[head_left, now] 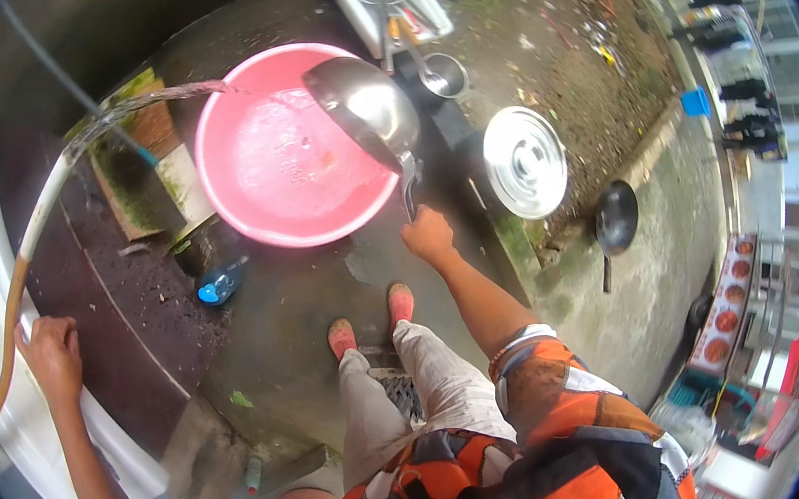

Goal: The person washes a ladle and a frying pan in a pink basin filled with soapy water using a steel wool scrubber. They rinse the items under a running tap and place them aside.

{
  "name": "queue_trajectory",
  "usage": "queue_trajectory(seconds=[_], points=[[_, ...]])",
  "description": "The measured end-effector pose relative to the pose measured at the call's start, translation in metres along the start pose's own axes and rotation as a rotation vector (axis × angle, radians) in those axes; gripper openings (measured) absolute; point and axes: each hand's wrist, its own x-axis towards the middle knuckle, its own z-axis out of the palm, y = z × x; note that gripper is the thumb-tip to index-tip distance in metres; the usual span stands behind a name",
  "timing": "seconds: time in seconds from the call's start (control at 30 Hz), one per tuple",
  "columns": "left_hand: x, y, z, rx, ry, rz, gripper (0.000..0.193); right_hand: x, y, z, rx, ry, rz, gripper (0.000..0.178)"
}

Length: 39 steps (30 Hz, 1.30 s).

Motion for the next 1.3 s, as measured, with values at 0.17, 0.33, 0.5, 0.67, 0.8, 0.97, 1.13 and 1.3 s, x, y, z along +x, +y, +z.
queue_trajectory(seconds=[0.17, 0.33, 0.5, 0.67, 0.8, 0.97, 1.13, 1.3], points=[[-0.019, -0.029, 0.017, 0.063, -0.037, -0.011, 0.015, -0.035, 0.038, -0.052, 0.028, 0.154, -0.02, 0.033], [-0.002, 0.006, 0.009, 0.184, -0.299, -0.086, 0.022, -0.052, 0.126, -0.113, 0.39, 0.323, 0.079, 0.027], [-0.035, 0.104, 0.063, 0.13, -0.294, 0.032, 0.033, -0.04, 0.225, -0.187, 1.307, 0.279, 0.148, 0.008], [-0.084, 0.293, 0.125, -0.418, -0.516, 0.048, 0.024, 0.006, 0.395, -0.248, 1.886, 0.364, 0.204, 0.006], [-0.111, 0.439, 0.144, -0.494, -0.837, 0.071, 0.025, 0.067, 0.552, -0.252, 2.286, 0.36, 0.251, 0.013], [-0.086, 0.579, 0.168, -0.645, -0.921, 0.002, 0.024, 0.131, 0.694, -0.223, 2.363, 0.433, 0.318, 0.016], [-0.047, 0.667, 0.191, -0.751, -0.966, -0.071, 0.022, 0.174, 0.772, -0.188, 2.366, 0.44, 0.404, 0.01], [-0.029, 0.725, 0.206, -0.716, -1.079, -0.11, 0.021, 0.188, 0.846, -0.146, 2.307, 0.267, 0.262, 0.009]])
